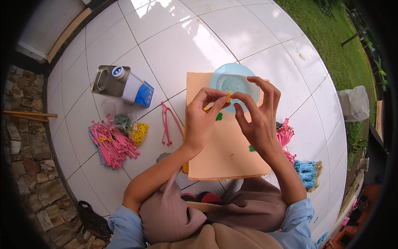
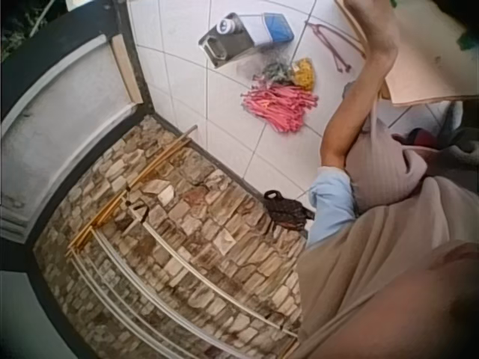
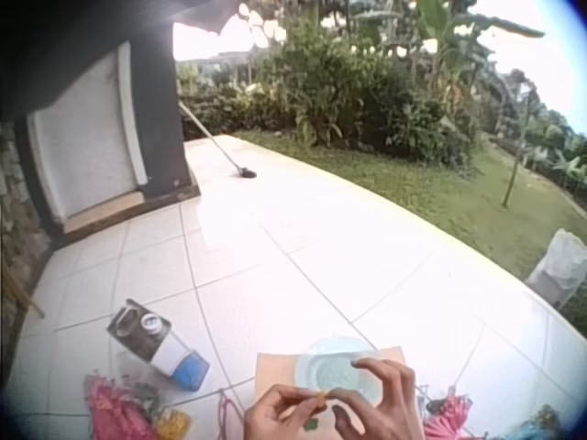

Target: The person applies adhesive to several small yellow flower accessories and then presses them onto pink fabric straps.

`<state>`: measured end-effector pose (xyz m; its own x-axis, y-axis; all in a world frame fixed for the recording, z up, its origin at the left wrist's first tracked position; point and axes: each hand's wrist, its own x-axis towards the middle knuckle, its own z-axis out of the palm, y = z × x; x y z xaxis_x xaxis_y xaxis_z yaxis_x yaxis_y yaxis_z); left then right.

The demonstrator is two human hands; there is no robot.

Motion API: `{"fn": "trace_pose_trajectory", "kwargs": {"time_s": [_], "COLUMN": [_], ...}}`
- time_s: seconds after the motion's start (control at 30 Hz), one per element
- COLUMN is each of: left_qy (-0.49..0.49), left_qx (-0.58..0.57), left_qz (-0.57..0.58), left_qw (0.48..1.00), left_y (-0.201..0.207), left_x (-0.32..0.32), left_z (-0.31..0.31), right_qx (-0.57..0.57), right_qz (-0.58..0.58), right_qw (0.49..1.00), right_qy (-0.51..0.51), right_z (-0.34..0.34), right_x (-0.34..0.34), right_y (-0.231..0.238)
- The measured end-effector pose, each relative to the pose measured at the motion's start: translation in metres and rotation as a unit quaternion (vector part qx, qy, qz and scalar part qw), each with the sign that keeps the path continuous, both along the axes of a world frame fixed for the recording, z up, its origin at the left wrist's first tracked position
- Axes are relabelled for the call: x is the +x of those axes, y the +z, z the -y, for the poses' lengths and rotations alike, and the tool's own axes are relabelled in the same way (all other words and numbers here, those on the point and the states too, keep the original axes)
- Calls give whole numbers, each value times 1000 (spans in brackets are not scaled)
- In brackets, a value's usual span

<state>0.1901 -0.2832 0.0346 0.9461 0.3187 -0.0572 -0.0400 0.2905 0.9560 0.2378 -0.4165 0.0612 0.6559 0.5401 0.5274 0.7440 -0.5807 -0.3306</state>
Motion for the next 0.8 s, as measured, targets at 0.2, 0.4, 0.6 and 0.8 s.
{"fn": "trace_pose_trajectory", "kwargs": {"time_s": [0.2,0.4,0.6,0.8], "left_qy": [11,20,18,5], "left_qx": [-105,-139,-142,-144], "left_qz": [-15,-43,-31,-26], "left_qw": [994,989,989,989], "left_y": [5,5,5,5], "left_x": [1,1,1,-1], "left_z": [-2,-6,-6,-7], "right_qx": [-14,-12,-35,-25], "right_qz": [21,83,109,96], "right_qw": [999,996,993,995], "right_qy": [-25,8,-1,-5], "right_z": [-4,-5,-4,-5], "right_x": [-5,-7,-4,-4], "right_y": [2,1,-2,-5]}}
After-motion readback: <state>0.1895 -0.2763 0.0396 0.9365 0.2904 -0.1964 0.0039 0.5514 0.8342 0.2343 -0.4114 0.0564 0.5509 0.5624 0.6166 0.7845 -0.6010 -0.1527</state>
